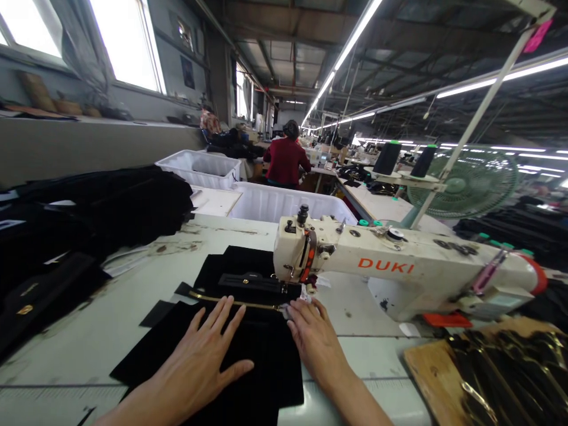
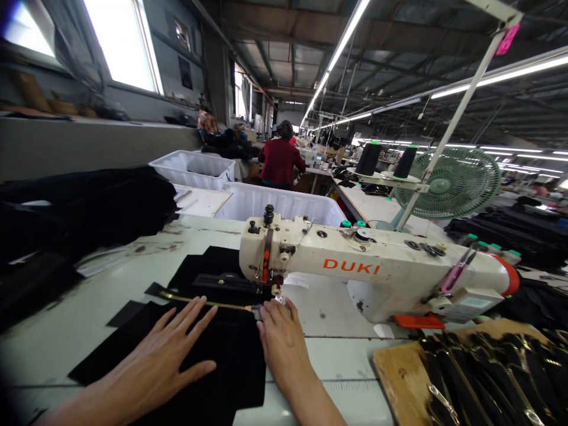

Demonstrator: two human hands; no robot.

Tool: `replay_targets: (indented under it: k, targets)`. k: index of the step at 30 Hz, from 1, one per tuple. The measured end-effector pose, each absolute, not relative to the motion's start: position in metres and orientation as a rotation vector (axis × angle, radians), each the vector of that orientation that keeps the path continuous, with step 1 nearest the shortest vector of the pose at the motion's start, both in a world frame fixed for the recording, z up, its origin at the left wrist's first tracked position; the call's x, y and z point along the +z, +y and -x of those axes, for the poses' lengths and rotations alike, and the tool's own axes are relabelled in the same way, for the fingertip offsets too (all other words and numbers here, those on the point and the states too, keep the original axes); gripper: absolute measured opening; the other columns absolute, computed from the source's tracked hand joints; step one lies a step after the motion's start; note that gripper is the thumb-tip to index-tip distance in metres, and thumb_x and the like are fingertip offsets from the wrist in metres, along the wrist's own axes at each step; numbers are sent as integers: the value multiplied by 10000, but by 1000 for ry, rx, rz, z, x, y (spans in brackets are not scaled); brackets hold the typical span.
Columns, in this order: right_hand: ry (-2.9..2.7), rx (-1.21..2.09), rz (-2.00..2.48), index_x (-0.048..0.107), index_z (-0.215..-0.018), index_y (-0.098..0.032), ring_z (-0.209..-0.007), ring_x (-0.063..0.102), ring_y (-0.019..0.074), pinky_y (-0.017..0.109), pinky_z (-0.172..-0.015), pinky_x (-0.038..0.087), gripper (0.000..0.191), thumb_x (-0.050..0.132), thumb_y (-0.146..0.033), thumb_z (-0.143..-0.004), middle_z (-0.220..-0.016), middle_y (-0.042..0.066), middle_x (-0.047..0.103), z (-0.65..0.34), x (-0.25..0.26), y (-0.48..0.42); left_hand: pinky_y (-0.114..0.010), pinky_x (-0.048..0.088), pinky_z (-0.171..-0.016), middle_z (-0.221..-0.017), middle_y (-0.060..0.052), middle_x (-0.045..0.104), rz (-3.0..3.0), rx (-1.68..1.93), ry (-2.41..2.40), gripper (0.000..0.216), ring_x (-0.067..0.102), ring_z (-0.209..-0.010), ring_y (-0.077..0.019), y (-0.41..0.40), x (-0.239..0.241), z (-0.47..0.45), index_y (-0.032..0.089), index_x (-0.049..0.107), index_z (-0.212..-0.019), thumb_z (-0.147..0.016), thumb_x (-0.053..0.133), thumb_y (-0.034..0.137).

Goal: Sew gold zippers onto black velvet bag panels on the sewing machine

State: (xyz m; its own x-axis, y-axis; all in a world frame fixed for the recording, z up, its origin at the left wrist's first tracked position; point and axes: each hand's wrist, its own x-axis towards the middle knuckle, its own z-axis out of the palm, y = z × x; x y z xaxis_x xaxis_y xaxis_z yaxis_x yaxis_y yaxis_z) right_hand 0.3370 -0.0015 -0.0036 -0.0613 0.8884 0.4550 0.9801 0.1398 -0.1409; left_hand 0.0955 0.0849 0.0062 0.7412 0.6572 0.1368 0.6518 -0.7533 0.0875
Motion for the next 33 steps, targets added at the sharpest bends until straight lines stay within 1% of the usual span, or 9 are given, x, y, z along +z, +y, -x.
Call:
replay_targets:
  k: [7, 12, 14, 17, 22, 25, 29, 31, 33]
  targets:
    - [-1954, -269, 1793, 614, -1207, -178, -1160, 568, 237, 472, -1093, 353, 278, 481, -149, -965, -1211, 86, 644, -335, -8, -7, -605, 350, -1060, -1515, -205, 353, -2968, 321, 1127, 777, 338, -1389, -398, 74, -6, -88, 185, 472, -1435, -849, 515, 694]
    - [-1774, -198, 1839, 643, -1059, -203, -1028, 575, 252, 435, -907, 478, 252, 418, -133, -972, -1060, 93, 628, -334, 7, -17, -541, 453, -1016, -1470, -181, 450, -3001, 444, 1059, 704, 463, -1316, -389, 72, 4, -99, 185, 556, -1369, -842, 573, 652]
    - [-1806, -175, 1786, 633, -1115, -197, -1084, 560, 247, 450, -968, 447, 276, 414, -118, -966, -1124, 91, 627, -335, 9, -16, -488, 484, -1009, -1453, -152, 486, -3006, 535, 985, 615, 511, -1286, -352, 70, 11, -108, 181, 570, -1349, -892, 548, 592]
    - [-1928, -170, 1726, 581, -1259, -188, -1224, 509, 229, 473, -1102, 332, 331, 429, -129, -970, -1282, 68, 604, -337, 4, -9, -430, 496, -1014, -1414, -128, 538, -2989, 590, 846, 554, 559, -1248, -306, 65, 18, -124, 168, 536, -1368, -943, 505, 522]
    - [-1985, -160, 1741, 586, -1264, -196, -1214, 537, 224, 488, -1118, 309, 325, 421, -162, -987, -1302, 53, 610, -339, -5, -8, -419, 470, -1048, -1414, -109, 543, -2930, 532, 746, 559, 560, -1248, -292, 61, 19, -138, 193, 490, -1398, -921, 562, 474]
    - [-1832, -44, 1762, 628, -1157, -248, -1155, 553, 232, 449, -1051, 394, 261, 490, -167, -951, -1217, 35, 634, -333, -5, -15, -413, 479, -1041, -1390, -102, 569, -2909, 494, 747, 511, 561, -1245, -281, 63, 15, -139, 186, 510, -1381, -927, 572, 412]
    - [-1562, 70, 1853, 624, -1013, -247, -1033, 559, 291, 442, -880, 485, 195, 672, -217, -827, -1116, 76, 611, -321, -6, -20, -411, 484, -1031, -1357, -82, 587, -2781, 510, 834, 381, 545, -1247, -265, 67, 12, -139, 213, 563, -1326, -971, 513, 341]
    - [-1518, 52, 1904, 612, -954, -238, -977, 559, 309, 459, -831, 481, 167, 684, -220, -804, -1051, 84, 612, -315, -7, -19, -396, 495, -1005, -1304, -77, 599, -2664, 536, 883, 308, 568, -1195, -248, 68, 15, -142, 226, 609, -1246, -985, 479, 327]
    - [-1529, 24, 1922, 596, -901, -235, -914, 564, 302, 445, -781, 472, 79, 628, -210, -834, -970, 76, 616, -310, -8, -17, -371, 515, -941, -1156, -62, 634, -2566, 515, 911, 259, 610, -1072, -220, 68, 22, -148, 229, 653, -1107, -1004, 433, 318]
